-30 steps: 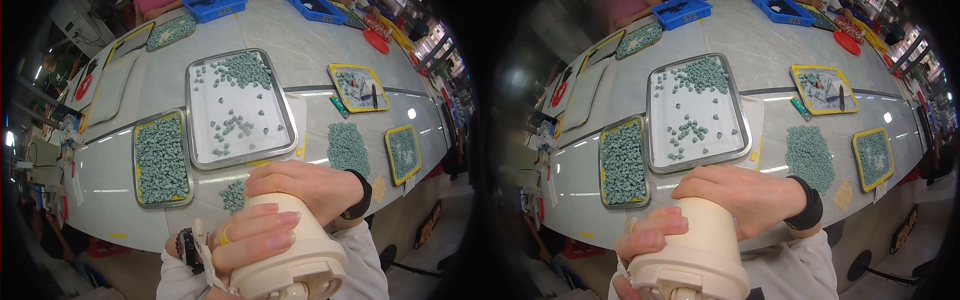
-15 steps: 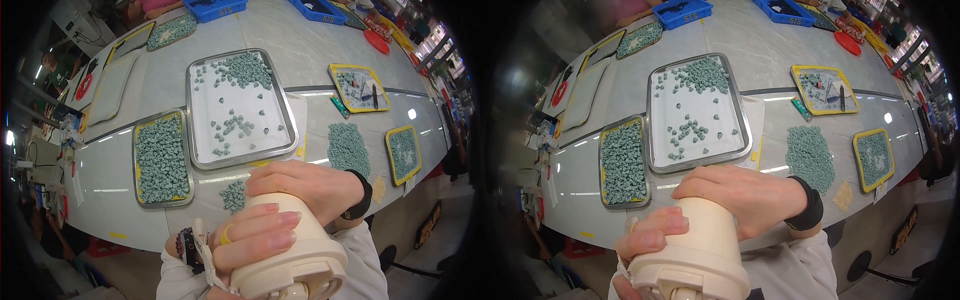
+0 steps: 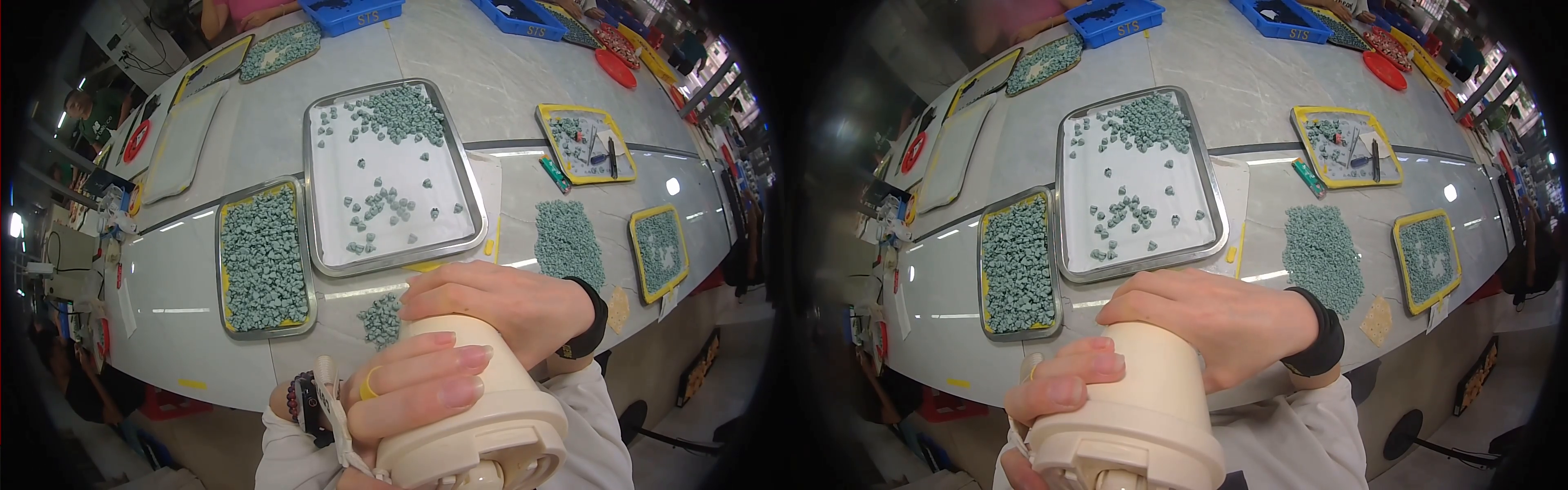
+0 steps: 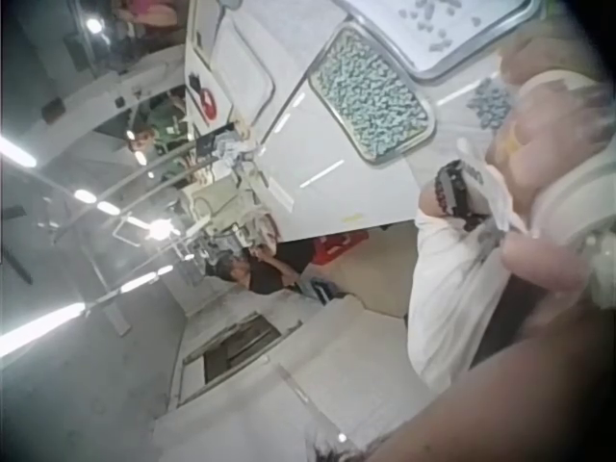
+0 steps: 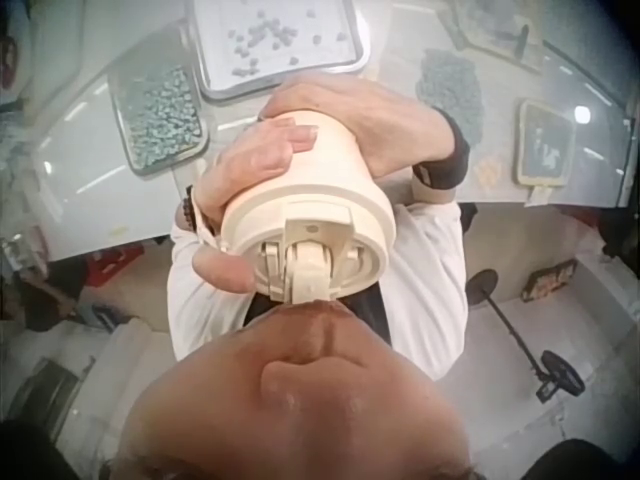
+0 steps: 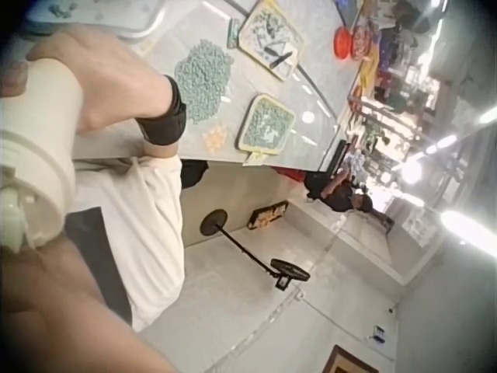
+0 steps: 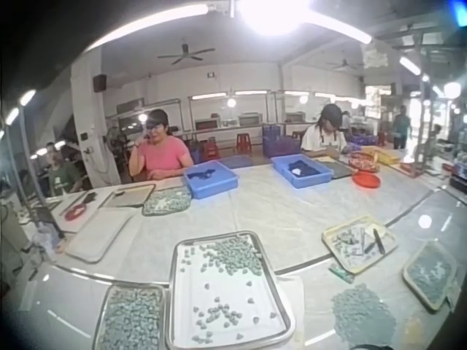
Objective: Gluing small green plastic parts together at a factory workbench and then inspecting a larger plastic container.
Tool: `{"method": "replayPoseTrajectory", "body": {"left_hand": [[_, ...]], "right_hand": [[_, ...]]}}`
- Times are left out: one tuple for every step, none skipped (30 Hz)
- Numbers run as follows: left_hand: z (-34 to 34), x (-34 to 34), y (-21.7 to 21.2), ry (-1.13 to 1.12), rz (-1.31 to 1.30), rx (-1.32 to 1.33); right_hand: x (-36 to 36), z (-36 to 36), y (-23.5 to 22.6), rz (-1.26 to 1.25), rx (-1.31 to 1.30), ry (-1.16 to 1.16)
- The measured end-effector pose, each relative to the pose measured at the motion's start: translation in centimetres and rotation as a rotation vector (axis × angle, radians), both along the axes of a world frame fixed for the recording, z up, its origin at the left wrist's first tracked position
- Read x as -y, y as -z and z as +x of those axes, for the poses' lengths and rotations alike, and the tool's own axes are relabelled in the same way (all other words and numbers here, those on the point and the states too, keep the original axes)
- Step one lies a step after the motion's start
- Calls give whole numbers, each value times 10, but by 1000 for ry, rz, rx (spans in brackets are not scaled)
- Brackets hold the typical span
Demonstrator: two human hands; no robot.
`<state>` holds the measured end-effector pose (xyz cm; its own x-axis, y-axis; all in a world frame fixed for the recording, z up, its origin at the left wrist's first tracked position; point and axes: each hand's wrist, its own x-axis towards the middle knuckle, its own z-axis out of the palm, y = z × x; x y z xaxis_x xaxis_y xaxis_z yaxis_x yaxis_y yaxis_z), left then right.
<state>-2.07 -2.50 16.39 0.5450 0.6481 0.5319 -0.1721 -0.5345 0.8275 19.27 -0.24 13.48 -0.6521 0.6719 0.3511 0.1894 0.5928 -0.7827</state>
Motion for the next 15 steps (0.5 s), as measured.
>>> {"method": "replayPoseTrajectory", "body": {"left_hand": [[-3,0,-3,24,-57,-31],[-4,-1,-6,48,-115,-62],[-3,-1,-6,48,-115,-62],[-2,0,-6,31,-106,-62],[-1,0,-6,13,-97,-61],[-1,0,-6,13,-98,-61],[-2,0,-7,22,-119,-67],[-3,1,-8,30,-140,-72],[-3,1,-7,30,-140,-72],[-2,1,-6,18,-115,-75],[-1,2,-6,7,-89,-77],[-2,2,-6,7,-89,-78],[-3,1,-8,21,-118,-70],[-3,1,-9,35,-146,-63],[-3,1,-8,35,-146,-63]], "right_hand": [[0,0,0,-3,2,-2],[0,0,0,-4,2,-1],[0,0,0,-3,0,-4],[-1,1,0,-3,-1,-6],[-1,1,0,-3,-1,-6],[-1,1,-1,-7,3,-6],[-1,1,-1,-10,7,-6],[-1,1,-1,-10,7,-6],[-1,0,0,-7,8,-5],[-1,0,0,-4,8,-4],[-1,0,0,-4,8,-4],[-1,0,0,-4,2,-7],[-1,0,1,-4,-4,-9],[-1,0,1,-3,-4,-9],[-1,0,2,3,-7,-8]]}}
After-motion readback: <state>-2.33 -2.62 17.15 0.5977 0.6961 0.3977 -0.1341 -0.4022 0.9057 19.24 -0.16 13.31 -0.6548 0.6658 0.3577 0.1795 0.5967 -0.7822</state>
